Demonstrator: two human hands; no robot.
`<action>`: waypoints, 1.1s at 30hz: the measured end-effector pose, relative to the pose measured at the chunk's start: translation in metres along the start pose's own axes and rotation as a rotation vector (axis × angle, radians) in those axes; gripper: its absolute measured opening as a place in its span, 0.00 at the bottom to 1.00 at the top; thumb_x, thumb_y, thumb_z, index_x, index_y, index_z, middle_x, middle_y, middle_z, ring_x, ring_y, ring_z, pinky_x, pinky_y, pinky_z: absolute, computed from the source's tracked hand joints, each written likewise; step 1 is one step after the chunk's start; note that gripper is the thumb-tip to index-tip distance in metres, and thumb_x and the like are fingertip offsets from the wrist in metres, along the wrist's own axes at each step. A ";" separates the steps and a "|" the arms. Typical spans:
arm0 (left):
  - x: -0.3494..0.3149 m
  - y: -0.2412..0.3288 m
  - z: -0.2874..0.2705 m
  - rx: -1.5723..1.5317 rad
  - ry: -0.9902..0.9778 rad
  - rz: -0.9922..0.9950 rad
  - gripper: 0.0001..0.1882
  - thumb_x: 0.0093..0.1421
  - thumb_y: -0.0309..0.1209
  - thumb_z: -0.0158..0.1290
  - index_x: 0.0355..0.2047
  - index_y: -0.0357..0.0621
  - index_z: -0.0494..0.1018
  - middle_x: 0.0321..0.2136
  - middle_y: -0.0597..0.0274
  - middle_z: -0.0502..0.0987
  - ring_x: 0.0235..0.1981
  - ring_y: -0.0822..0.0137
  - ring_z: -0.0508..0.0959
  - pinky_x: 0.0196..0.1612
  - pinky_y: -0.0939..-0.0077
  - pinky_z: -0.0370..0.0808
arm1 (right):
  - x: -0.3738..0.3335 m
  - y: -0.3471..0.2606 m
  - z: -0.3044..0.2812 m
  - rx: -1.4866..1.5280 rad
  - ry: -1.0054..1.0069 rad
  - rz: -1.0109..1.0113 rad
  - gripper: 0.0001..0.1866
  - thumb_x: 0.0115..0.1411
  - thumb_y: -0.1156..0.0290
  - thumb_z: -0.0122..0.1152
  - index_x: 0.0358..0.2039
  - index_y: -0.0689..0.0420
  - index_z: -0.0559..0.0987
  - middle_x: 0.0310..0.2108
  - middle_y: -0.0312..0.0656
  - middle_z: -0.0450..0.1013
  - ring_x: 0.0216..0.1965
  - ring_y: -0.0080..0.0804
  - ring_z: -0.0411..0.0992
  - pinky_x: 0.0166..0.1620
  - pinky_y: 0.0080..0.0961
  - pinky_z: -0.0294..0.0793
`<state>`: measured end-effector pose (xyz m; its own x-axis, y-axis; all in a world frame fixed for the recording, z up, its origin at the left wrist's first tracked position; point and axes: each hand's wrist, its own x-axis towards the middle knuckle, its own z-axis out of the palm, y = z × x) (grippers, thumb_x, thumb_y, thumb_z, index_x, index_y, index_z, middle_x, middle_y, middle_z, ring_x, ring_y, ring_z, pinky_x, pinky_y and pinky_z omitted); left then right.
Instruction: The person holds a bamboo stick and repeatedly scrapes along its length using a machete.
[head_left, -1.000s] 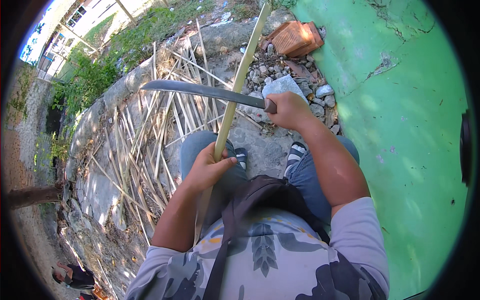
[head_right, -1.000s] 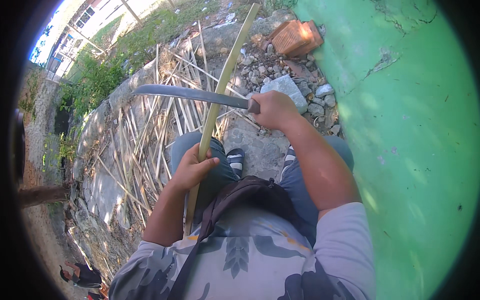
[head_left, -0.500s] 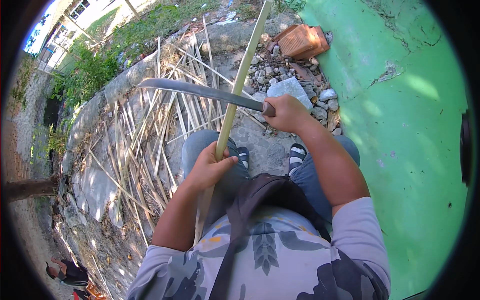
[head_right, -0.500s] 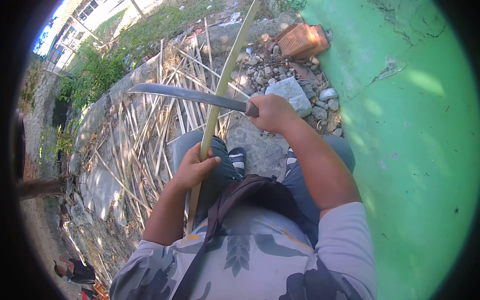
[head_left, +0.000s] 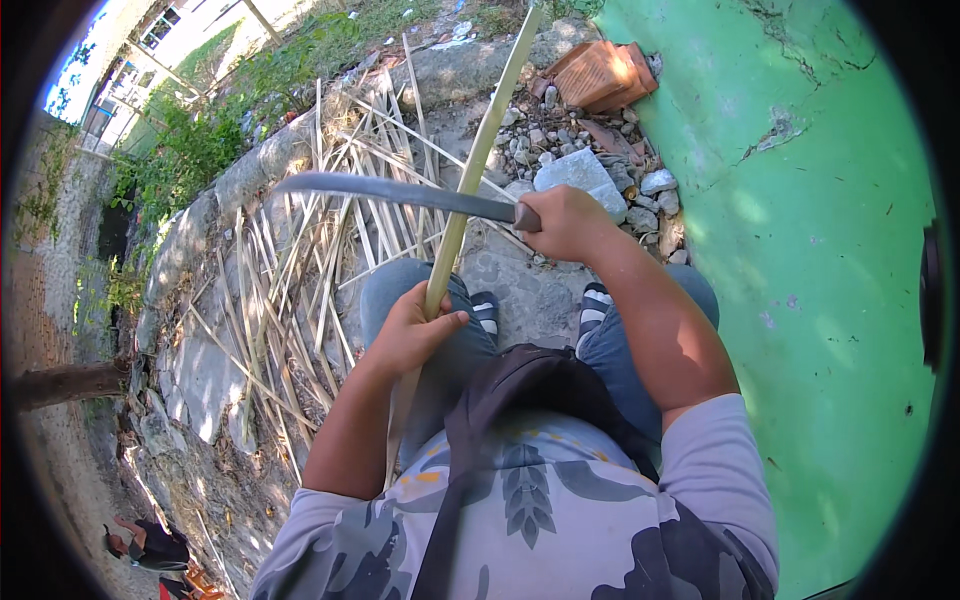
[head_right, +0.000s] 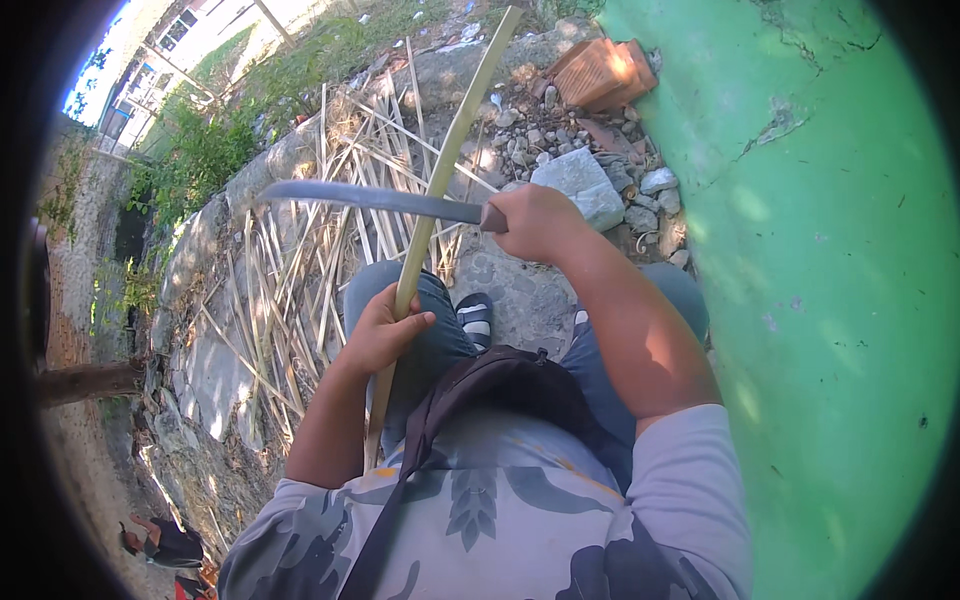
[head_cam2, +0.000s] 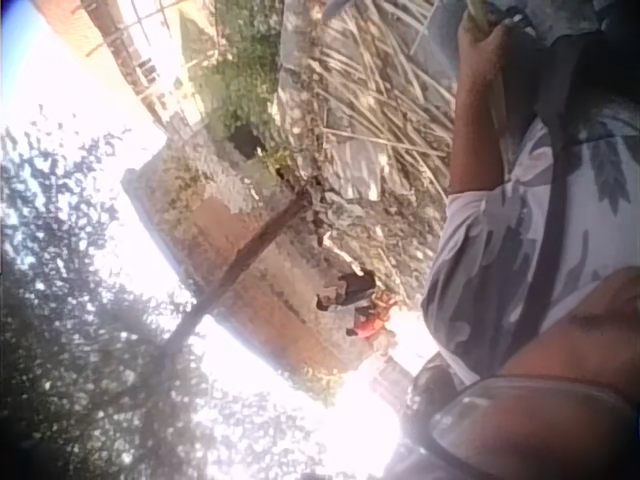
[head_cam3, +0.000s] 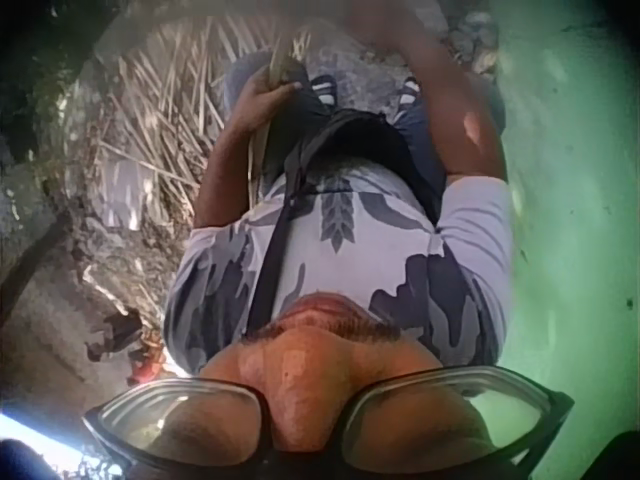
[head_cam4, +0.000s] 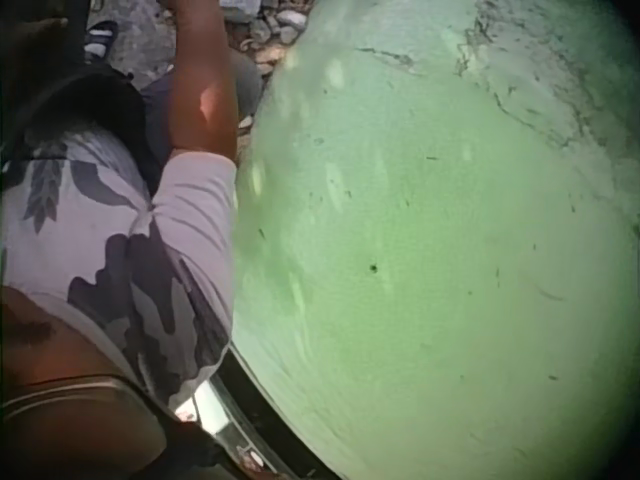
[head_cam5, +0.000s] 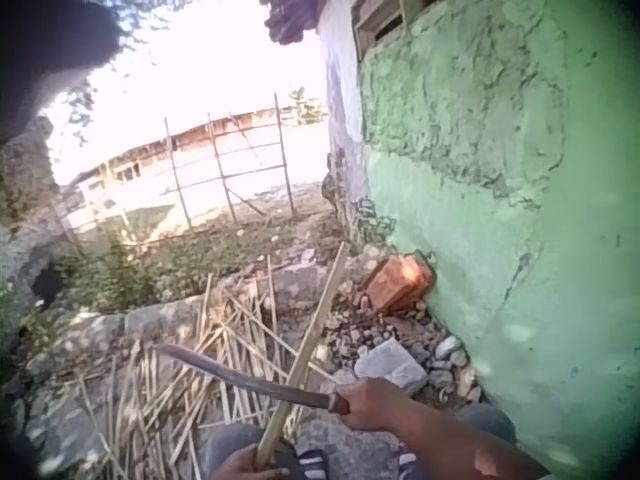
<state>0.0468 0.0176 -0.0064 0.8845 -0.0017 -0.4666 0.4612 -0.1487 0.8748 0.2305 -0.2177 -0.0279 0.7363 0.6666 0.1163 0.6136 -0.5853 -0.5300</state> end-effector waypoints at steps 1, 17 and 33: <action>-0.002 0.002 0.000 -0.007 0.006 0.004 0.18 0.59 0.32 0.68 0.37 0.45 0.68 0.27 0.74 0.69 0.27 0.81 0.67 0.29 0.81 0.67 | -0.001 -0.009 0.002 0.013 -0.017 -0.100 0.08 0.51 0.64 0.67 0.29 0.53 0.81 0.24 0.49 0.77 0.30 0.55 0.77 0.34 0.48 0.74; -0.006 0.000 0.000 0.074 -0.003 0.031 0.17 0.57 0.31 0.68 0.37 0.46 0.68 0.28 0.75 0.68 0.28 0.81 0.67 0.30 0.81 0.67 | -0.009 -0.026 -0.001 0.010 -0.116 -0.094 0.09 0.51 0.63 0.68 0.29 0.51 0.79 0.25 0.46 0.78 0.31 0.50 0.79 0.36 0.46 0.77; -0.005 -0.006 -0.011 -0.112 -0.065 0.015 0.13 0.59 0.28 0.63 0.35 0.50 0.67 0.23 0.76 0.68 0.20 0.82 0.66 0.22 0.82 0.63 | -0.002 -0.011 -0.007 -0.019 -0.006 -0.126 0.11 0.53 0.61 0.69 0.33 0.51 0.81 0.26 0.48 0.79 0.30 0.53 0.79 0.35 0.46 0.78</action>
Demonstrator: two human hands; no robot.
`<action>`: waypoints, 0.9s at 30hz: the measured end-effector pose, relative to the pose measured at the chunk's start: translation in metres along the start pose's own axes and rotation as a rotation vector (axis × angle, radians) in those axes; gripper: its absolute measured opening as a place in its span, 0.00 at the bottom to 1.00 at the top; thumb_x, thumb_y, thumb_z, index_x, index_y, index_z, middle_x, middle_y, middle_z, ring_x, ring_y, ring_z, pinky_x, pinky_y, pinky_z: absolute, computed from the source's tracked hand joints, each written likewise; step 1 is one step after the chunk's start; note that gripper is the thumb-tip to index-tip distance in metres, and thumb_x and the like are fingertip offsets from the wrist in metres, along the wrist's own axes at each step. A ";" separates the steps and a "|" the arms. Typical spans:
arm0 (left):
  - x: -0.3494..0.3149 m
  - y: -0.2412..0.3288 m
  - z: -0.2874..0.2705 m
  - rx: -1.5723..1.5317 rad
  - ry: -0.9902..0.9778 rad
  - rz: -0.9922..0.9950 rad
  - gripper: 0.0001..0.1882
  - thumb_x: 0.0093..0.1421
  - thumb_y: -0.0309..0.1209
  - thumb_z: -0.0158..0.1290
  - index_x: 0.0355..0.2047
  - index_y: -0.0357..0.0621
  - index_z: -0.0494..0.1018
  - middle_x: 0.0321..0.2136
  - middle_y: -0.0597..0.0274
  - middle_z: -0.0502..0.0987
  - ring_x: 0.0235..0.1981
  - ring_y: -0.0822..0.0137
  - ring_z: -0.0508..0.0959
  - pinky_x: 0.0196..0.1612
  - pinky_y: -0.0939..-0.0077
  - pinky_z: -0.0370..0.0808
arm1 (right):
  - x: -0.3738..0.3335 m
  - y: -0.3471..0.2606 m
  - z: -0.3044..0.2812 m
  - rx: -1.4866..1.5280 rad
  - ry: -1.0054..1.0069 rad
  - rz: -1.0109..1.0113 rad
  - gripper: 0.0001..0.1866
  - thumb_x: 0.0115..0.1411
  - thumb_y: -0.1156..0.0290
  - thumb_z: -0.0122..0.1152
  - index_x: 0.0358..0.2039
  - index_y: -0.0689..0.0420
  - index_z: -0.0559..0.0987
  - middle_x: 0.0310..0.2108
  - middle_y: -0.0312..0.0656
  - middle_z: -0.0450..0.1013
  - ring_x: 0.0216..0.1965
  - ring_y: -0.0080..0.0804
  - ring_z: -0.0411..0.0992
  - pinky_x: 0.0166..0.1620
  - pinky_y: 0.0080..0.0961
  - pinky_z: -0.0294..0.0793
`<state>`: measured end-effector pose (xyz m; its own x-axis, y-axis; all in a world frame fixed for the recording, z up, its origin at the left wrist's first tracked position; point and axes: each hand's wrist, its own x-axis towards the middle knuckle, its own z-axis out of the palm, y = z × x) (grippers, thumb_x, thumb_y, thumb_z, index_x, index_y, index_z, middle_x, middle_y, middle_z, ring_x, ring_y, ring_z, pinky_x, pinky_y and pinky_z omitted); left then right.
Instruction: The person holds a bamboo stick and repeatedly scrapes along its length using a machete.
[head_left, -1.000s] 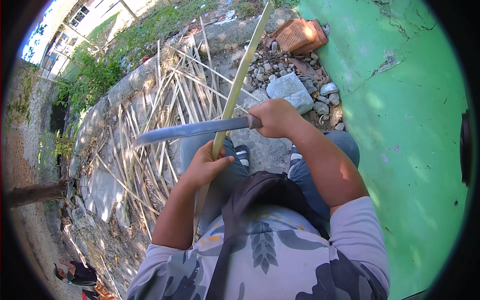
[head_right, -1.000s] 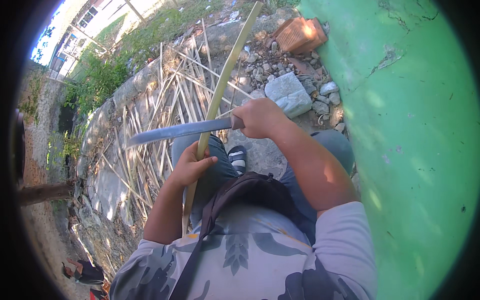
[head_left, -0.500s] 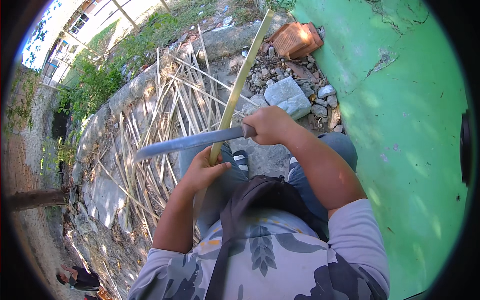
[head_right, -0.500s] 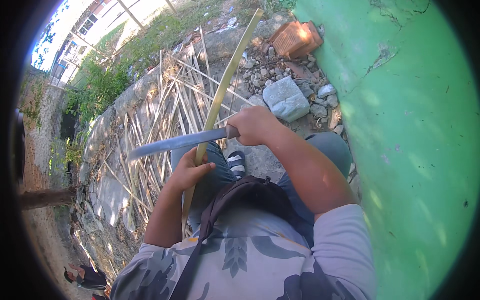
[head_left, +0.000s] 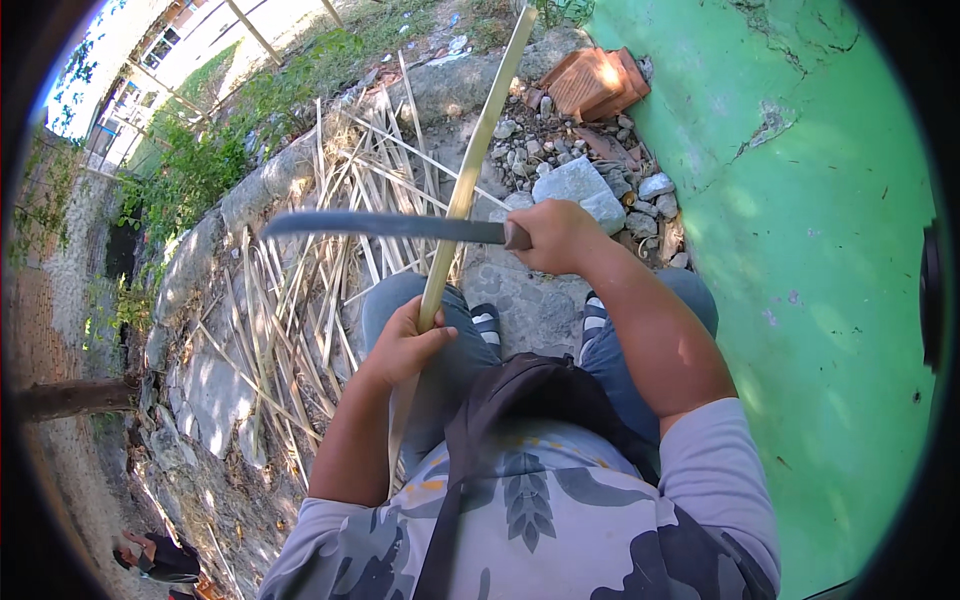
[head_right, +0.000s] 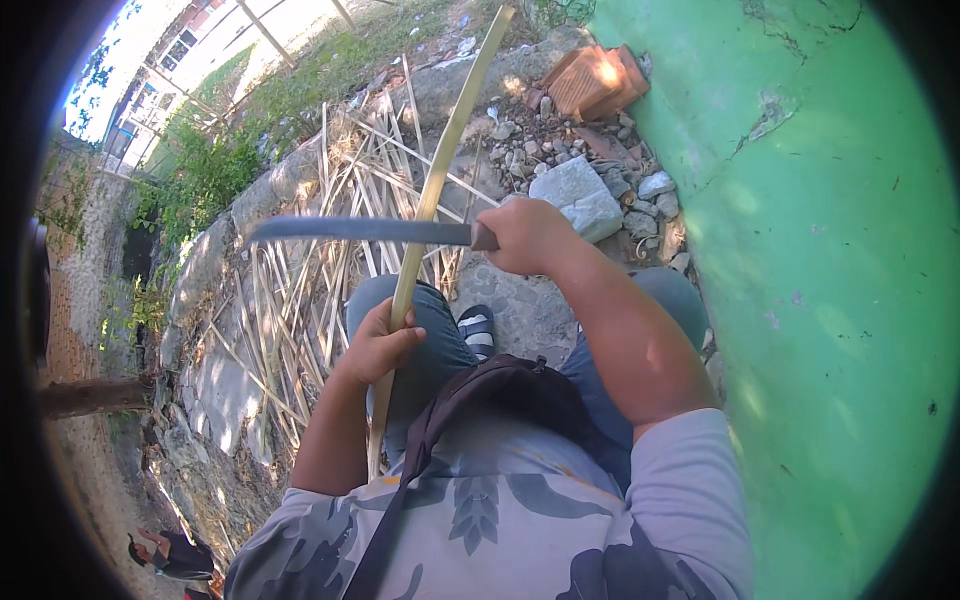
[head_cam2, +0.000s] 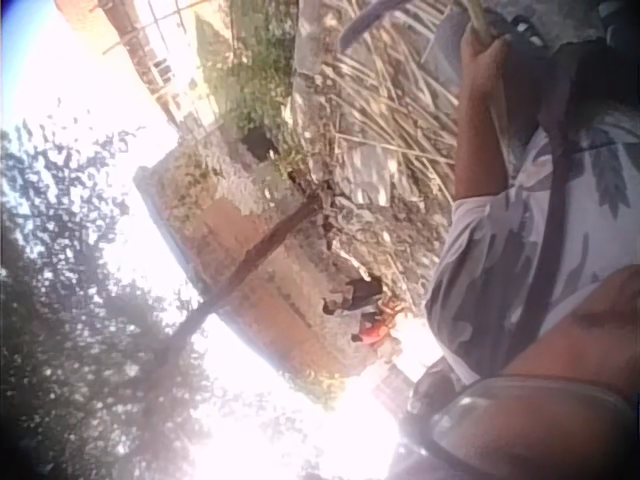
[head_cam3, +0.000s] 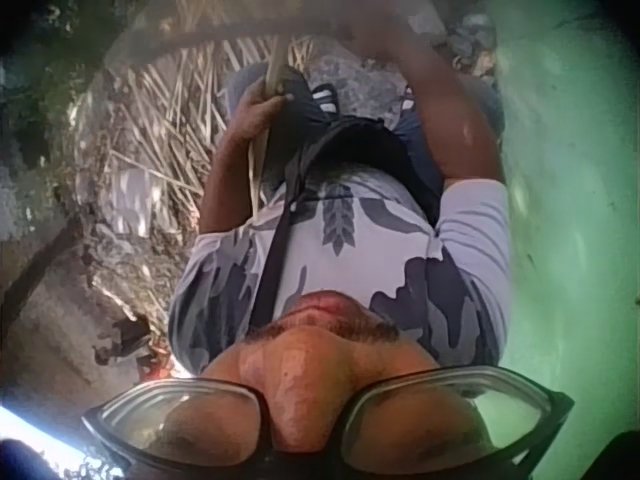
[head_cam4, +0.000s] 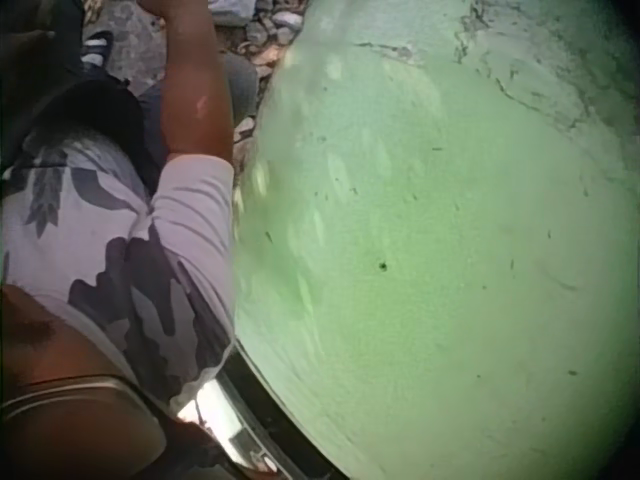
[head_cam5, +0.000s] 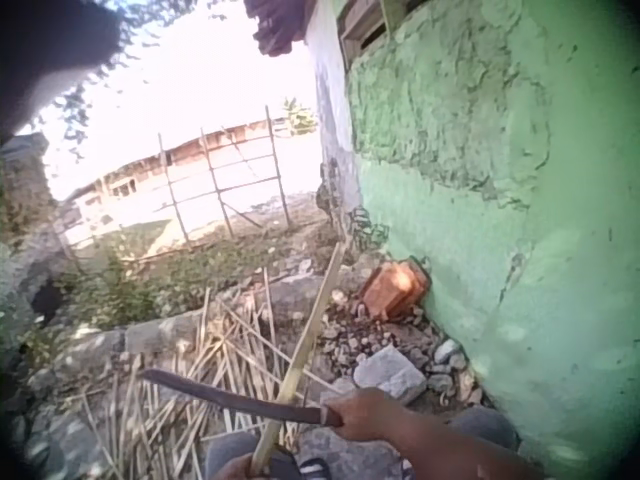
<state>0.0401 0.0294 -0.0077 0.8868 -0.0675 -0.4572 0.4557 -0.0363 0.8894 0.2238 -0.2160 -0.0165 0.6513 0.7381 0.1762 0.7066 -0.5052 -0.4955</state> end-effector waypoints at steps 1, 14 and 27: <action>0.000 0.000 -0.001 0.007 0.005 -0.006 0.13 0.59 0.28 0.63 0.35 0.50 0.67 0.24 0.76 0.68 0.21 0.82 0.67 0.23 0.82 0.63 | 0.000 -0.005 -0.002 0.000 0.001 -0.004 0.11 0.53 0.61 0.69 0.33 0.51 0.81 0.26 0.48 0.79 0.30 0.53 0.79 0.35 0.46 0.78; 0.002 0.007 0.005 0.043 -0.028 0.011 0.14 0.61 0.31 0.63 0.37 0.51 0.67 0.22 0.74 0.68 0.16 0.80 0.67 0.19 0.81 0.63 | -0.004 0.034 -0.022 0.211 0.053 0.356 0.13 0.54 0.59 0.68 0.35 0.54 0.83 0.31 0.49 0.81 0.37 0.51 0.80 0.41 0.44 0.77; 0.008 0.006 -0.001 -0.022 -0.065 -0.031 0.14 0.61 0.27 0.62 0.37 0.51 0.65 0.19 0.76 0.66 0.14 0.80 0.64 0.16 0.81 0.59 | 0.006 0.039 -0.006 0.209 0.006 0.340 0.12 0.53 0.60 0.70 0.31 0.54 0.82 0.28 0.48 0.80 0.32 0.55 0.78 0.38 0.44 0.78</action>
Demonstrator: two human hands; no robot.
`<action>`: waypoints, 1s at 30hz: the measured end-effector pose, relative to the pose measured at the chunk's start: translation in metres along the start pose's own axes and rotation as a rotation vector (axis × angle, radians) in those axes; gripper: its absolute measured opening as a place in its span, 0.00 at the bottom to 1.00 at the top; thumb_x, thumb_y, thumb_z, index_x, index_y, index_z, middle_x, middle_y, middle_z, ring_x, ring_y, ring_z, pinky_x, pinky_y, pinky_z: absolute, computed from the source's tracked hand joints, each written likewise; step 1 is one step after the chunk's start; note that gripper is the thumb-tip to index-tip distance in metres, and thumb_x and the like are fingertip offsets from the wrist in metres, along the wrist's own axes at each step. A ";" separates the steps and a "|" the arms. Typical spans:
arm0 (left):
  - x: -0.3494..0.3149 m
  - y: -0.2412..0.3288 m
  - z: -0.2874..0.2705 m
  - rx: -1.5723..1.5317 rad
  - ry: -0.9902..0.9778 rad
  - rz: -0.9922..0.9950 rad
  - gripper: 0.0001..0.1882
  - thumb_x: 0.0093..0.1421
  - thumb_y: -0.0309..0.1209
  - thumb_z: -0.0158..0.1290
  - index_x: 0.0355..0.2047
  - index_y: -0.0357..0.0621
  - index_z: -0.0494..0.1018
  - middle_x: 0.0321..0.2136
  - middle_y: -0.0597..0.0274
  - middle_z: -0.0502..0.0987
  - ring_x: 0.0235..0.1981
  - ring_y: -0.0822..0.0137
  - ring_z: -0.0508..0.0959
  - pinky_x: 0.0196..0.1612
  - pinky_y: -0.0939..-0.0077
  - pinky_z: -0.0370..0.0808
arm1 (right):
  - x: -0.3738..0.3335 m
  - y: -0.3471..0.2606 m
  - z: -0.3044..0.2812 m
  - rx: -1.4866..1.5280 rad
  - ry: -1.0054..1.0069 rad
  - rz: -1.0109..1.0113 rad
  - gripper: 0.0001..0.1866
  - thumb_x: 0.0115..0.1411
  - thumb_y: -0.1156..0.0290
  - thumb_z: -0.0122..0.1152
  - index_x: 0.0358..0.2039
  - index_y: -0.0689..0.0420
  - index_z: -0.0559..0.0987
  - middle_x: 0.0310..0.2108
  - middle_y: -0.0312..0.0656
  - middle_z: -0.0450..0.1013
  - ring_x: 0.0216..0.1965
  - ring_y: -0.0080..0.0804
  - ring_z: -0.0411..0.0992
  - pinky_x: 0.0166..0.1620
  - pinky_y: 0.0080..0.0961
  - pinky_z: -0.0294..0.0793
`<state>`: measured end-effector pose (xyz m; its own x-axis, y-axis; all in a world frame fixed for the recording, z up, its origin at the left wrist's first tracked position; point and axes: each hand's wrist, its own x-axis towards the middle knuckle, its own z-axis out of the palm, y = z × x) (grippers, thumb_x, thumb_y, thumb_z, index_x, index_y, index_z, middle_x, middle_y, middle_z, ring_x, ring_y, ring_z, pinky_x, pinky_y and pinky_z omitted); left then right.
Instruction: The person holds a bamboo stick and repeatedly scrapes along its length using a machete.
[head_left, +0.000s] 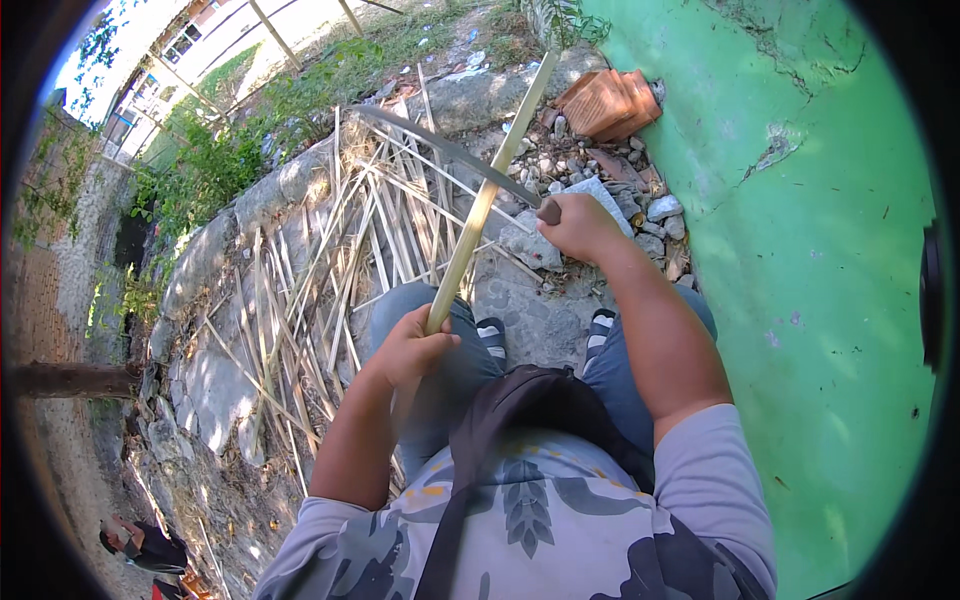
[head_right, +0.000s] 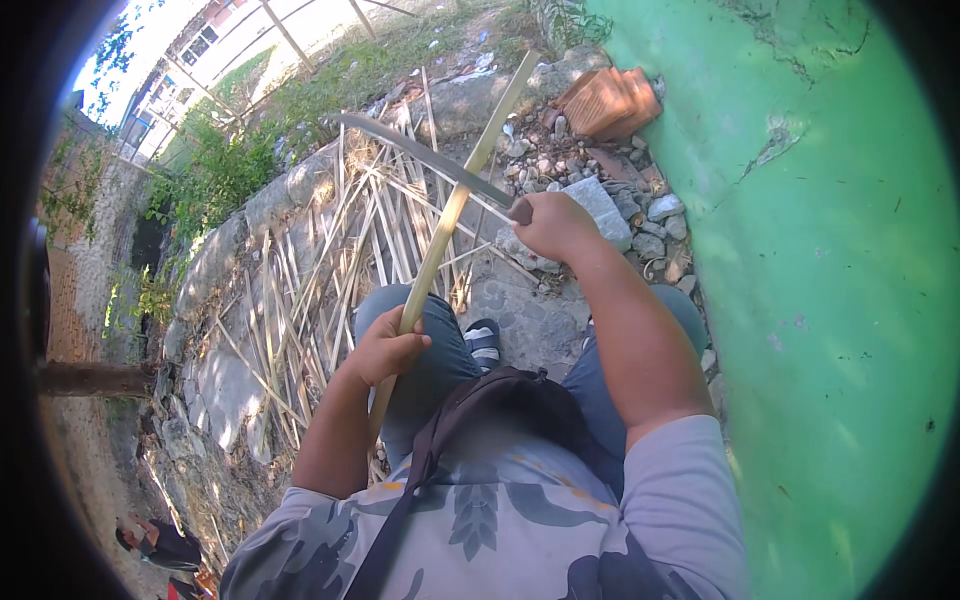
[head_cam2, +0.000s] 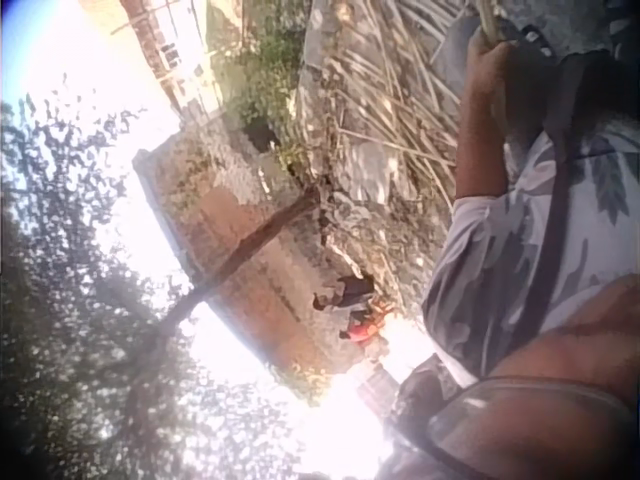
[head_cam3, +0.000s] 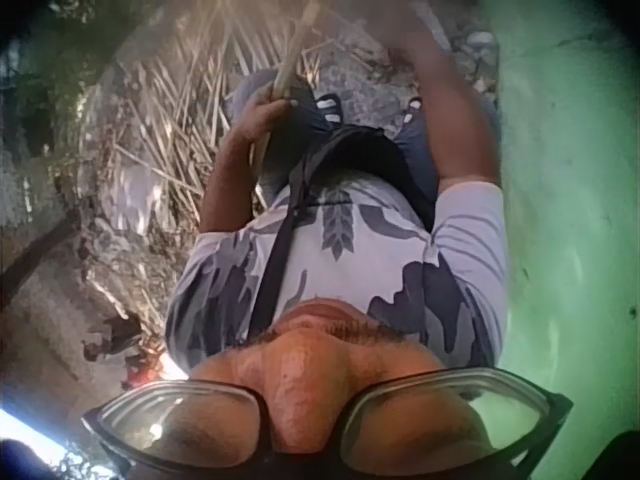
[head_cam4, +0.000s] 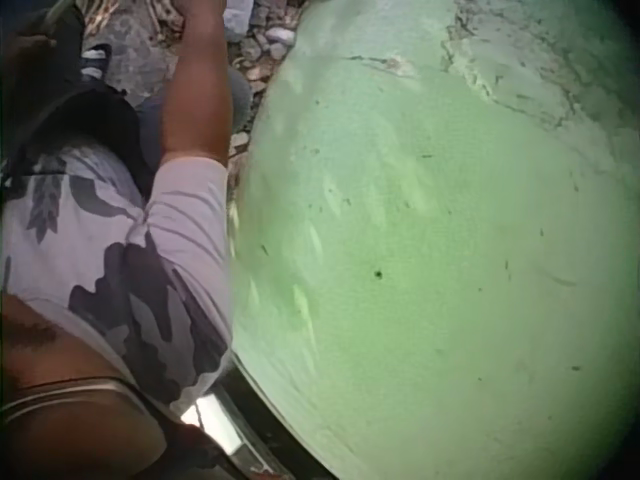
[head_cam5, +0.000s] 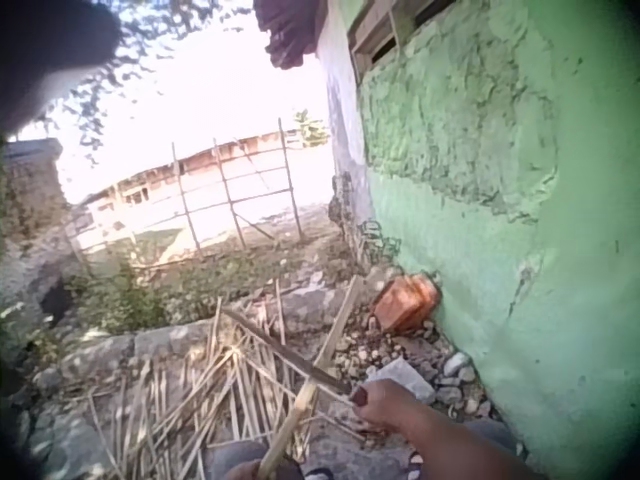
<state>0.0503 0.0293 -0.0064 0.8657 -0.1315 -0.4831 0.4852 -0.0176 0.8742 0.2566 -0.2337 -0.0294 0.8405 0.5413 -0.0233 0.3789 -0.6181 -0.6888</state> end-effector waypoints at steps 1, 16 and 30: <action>0.000 0.000 -0.001 -0.024 0.002 -0.036 0.14 0.61 0.27 0.62 0.36 0.52 0.65 0.19 0.75 0.66 0.13 0.80 0.64 0.16 0.81 0.59 | 0.000 0.002 0.000 0.025 0.060 -0.028 0.12 0.54 0.60 0.70 0.31 0.55 0.82 0.28 0.48 0.80 0.32 0.55 0.78 0.38 0.44 0.78; -0.005 -0.001 -0.008 -0.069 -0.049 -0.020 0.15 0.61 0.30 0.64 0.36 0.50 0.65 0.19 0.75 0.65 0.13 0.79 0.62 0.16 0.80 0.57 | 0.002 0.016 -0.016 0.090 -0.002 0.029 0.13 0.54 0.59 0.70 0.31 0.55 0.81 0.29 0.48 0.78 0.36 0.46 0.80 0.41 0.41 0.77; -0.007 -0.010 -0.011 -0.297 -0.062 -0.032 0.16 0.76 0.47 0.45 0.38 0.50 0.68 0.22 0.73 0.62 0.18 0.78 0.60 0.21 0.79 0.60 | -0.011 -0.014 -0.002 0.026 0.308 -0.272 0.15 0.53 0.63 0.69 0.32 0.60 0.78 0.26 0.53 0.78 0.33 0.57 0.78 0.36 0.45 0.76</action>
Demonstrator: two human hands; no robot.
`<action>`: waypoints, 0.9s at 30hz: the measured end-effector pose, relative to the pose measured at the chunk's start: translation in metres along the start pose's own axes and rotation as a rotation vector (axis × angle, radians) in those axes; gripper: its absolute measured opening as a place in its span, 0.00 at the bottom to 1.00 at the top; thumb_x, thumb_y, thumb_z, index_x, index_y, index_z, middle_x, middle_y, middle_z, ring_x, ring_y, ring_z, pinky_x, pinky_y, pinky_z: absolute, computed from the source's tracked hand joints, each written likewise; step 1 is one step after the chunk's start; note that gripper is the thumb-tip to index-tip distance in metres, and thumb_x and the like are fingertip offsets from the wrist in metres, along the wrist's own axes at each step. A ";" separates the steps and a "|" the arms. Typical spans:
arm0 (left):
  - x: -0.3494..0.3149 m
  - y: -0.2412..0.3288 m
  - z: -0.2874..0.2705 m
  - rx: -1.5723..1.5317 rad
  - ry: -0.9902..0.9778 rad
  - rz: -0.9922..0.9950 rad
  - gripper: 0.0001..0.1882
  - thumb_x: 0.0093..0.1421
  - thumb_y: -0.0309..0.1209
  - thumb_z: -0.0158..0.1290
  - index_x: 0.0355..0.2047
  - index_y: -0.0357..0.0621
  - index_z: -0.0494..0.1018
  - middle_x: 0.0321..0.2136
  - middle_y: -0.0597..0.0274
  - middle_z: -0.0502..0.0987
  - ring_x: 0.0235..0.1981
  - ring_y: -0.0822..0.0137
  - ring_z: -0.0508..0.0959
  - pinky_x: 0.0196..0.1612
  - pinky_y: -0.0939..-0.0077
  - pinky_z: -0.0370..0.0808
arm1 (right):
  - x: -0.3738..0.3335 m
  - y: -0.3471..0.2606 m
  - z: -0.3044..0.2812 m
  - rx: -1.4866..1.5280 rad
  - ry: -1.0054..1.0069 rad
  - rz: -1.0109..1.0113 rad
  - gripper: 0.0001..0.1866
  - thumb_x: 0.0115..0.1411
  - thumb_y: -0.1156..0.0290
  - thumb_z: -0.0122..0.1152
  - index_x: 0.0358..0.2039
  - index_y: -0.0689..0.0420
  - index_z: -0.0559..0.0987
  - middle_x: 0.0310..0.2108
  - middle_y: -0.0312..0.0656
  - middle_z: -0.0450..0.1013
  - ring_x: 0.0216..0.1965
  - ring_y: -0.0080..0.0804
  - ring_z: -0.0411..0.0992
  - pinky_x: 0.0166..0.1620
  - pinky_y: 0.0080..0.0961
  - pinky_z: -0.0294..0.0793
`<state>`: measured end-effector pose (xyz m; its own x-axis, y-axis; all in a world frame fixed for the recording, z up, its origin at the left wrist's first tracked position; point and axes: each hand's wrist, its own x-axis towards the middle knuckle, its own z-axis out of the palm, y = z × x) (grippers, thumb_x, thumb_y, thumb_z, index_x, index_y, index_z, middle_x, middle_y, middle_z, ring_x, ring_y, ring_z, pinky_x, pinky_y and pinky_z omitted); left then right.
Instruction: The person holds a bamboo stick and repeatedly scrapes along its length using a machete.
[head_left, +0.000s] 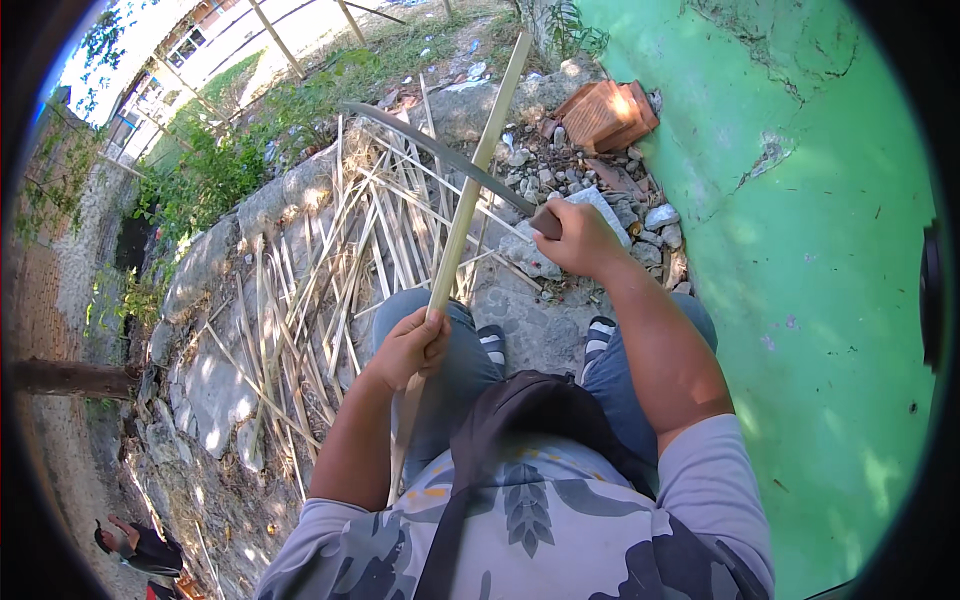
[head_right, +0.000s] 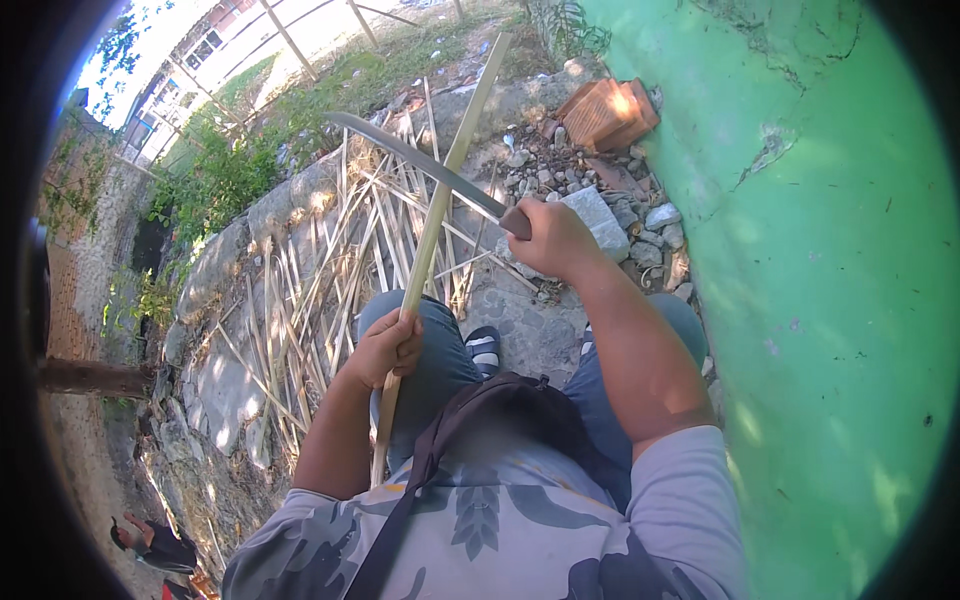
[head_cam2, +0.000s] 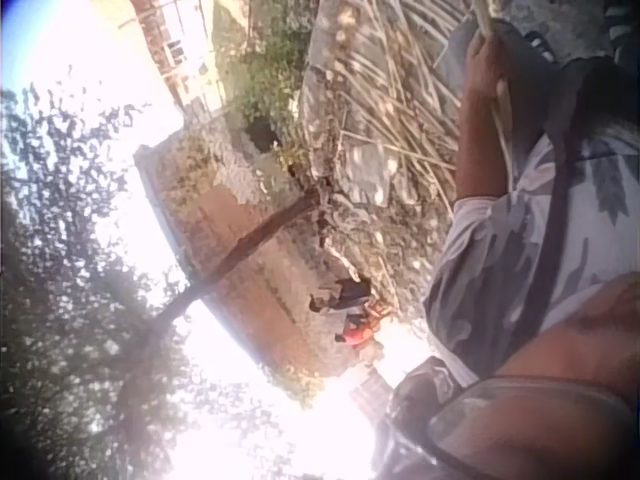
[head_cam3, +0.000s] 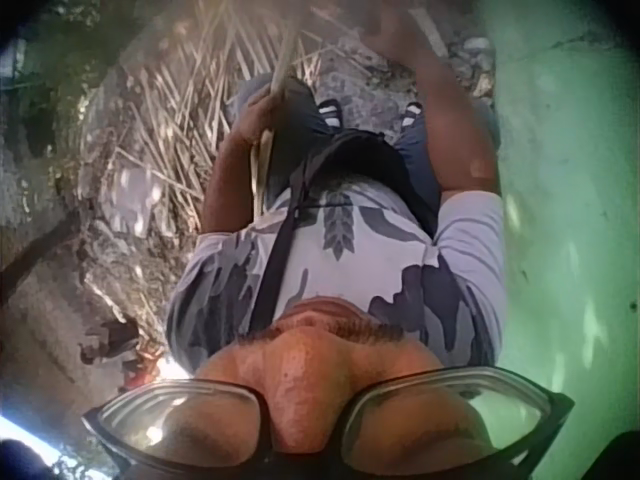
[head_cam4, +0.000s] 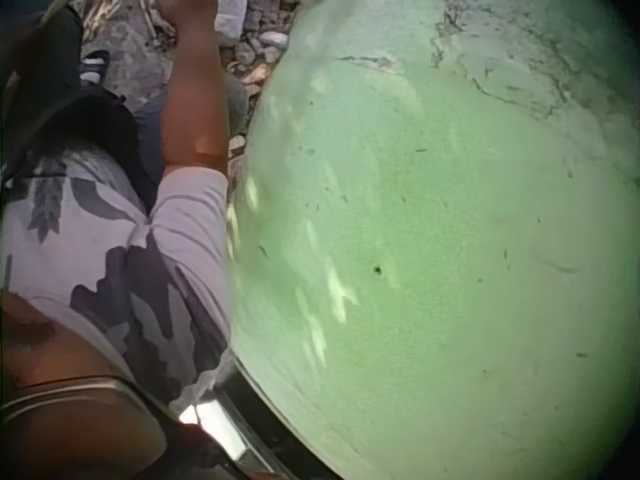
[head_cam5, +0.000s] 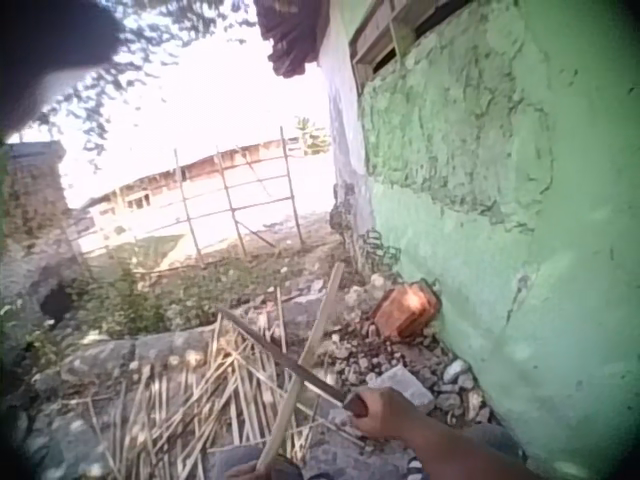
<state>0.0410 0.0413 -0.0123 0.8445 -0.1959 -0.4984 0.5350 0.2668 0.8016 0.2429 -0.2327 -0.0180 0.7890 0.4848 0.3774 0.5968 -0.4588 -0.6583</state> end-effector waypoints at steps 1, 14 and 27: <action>-0.001 -0.002 -0.001 -0.001 -0.015 0.027 0.16 0.76 0.47 0.44 0.38 0.49 0.68 0.23 0.72 0.62 0.19 0.77 0.60 0.22 0.78 0.61 | -0.001 -0.007 -0.002 -0.024 -0.050 -0.012 0.14 0.52 0.62 0.69 0.33 0.58 0.79 0.27 0.53 0.79 0.35 0.56 0.79 0.37 0.46 0.77; -0.003 0.011 0.031 0.134 0.116 -0.026 0.16 0.77 0.43 0.41 0.51 0.45 0.69 0.26 0.69 0.65 0.22 0.78 0.63 0.24 0.79 0.63 | -0.027 -0.020 -0.027 -0.433 -0.196 0.083 0.17 0.54 0.52 0.71 0.33 0.51 0.80 0.27 0.46 0.80 0.33 0.51 0.80 0.40 0.46 0.77; 0.036 0.017 0.064 0.384 0.273 0.021 0.15 0.70 0.40 0.51 0.46 0.41 0.71 0.23 0.70 0.68 0.21 0.77 0.68 0.24 0.78 0.68 | -0.046 -0.018 -0.031 -0.416 -0.288 0.064 0.15 0.53 0.56 0.69 0.35 0.52 0.78 0.29 0.47 0.80 0.34 0.50 0.81 0.39 0.48 0.79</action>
<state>0.0786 -0.0216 0.0043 0.8579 0.0747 -0.5084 0.5138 -0.1099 0.8509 0.2003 -0.2695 -0.0032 0.7888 0.6044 0.1114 0.6021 -0.7237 -0.3372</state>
